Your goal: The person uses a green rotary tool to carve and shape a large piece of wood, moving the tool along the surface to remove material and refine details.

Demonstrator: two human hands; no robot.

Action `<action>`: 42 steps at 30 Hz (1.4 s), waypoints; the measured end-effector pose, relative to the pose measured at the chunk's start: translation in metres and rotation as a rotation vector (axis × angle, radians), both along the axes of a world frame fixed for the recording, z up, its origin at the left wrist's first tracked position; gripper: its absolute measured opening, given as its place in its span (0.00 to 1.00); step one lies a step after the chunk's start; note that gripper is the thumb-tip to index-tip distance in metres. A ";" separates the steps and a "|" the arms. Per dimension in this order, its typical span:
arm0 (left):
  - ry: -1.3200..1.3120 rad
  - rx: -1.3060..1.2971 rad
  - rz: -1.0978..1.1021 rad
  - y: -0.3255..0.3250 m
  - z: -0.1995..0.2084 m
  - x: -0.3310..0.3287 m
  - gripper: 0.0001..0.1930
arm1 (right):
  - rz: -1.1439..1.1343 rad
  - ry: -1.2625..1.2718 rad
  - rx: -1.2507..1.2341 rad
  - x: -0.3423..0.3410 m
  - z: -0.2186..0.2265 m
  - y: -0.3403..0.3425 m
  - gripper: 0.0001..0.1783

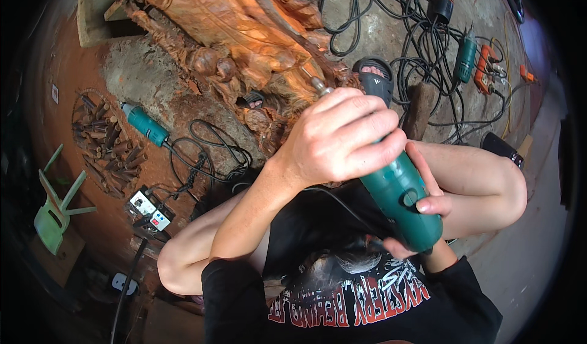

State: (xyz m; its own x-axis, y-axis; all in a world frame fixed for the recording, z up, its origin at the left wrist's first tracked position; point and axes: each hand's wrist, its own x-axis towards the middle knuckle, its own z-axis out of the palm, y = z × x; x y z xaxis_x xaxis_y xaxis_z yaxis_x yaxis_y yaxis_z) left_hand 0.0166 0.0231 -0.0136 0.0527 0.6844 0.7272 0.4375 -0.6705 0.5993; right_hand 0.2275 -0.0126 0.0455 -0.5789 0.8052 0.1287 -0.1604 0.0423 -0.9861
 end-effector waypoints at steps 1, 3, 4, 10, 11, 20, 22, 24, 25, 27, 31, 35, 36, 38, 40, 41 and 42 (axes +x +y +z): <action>0.013 -0.019 -0.014 0.001 0.001 0.000 0.15 | -0.022 -0.011 0.001 0.002 -0.003 -0.002 0.37; 0.038 -0.058 -0.039 0.002 0.003 -0.005 0.15 | -0.065 -0.019 -0.005 0.006 -0.008 -0.004 0.35; 0.060 -0.084 -0.054 0.002 0.003 -0.008 0.15 | -0.076 -0.021 -0.010 0.006 -0.009 -0.005 0.35; 0.109 -0.191 -0.094 0.004 0.003 -0.010 0.14 | -0.120 -0.035 -0.033 0.006 -0.020 -0.009 0.31; 0.104 -0.189 -0.090 0.004 0.002 -0.010 0.14 | -0.123 -0.047 -0.029 0.006 -0.022 -0.011 0.31; 0.069 -0.211 -0.077 0.006 0.000 -0.010 0.14 | -0.096 -0.159 -0.050 0.002 -0.016 -0.011 0.34; 0.069 -0.204 -0.074 0.006 -0.001 -0.010 0.14 | -0.097 -0.169 -0.053 0.002 -0.016 -0.012 0.34; 0.065 -0.197 -0.078 0.006 -0.002 -0.010 0.14 | -0.111 -0.143 -0.037 0.000 -0.017 -0.012 0.34; 0.063 -0.194 -0.080 0.007 -0.003 -0.010 0.14 | -0.119 -0.127 -0.023 0.000 -0.019 -0.012 0.34; 0.062 -0.183 -0.080 0.007 -0.004 -0.010 0.14 | -0.128 -0.099 0.017 -0.001 -0.023 -0.012 0.34; 0.055 -0.172 -0.079 0.007 -0.006 -0.010 0.14 | -0.120 -0.093 0.050 -0.002 -0.023 -0.010 0.34; 0.063 -0.169 -0.075 0.007 -0.007 -0.010 0.14 | -0.113 -0.097 0.046 -0.001 -0.020 -0.009 0.34; 0.062 -0.166 -0.073 0.007 -0.008 -0.010 0.14 | -0.110 -0.099 0.045 -0.001 -0.021 -0.009 0.34; 0.056 -0.159 -0.070 0.007 -0.009 -0.009 0.14 | -0.106 -0.105 0.044 0.000 -0.021 -0.008 0.33; 0.050 -0.149 -0.067 0.008 -0.009 -0.008 0.14 | -0.103 -0.112 0.023 0.001 -0.021 -0.008 0.33; 0.051 -0.152 -0.071 0.008 -0.009 -0.008 0.14 | -0.101 -0.114 -0.001 0.001 -0.019 -0.008 0.33; 0.051 -0.156 -0.073 0.008 -0.008 -0.009 0.14 | -0.096 -0.126 -0.049 0.002 -0.018 -0.009 0.33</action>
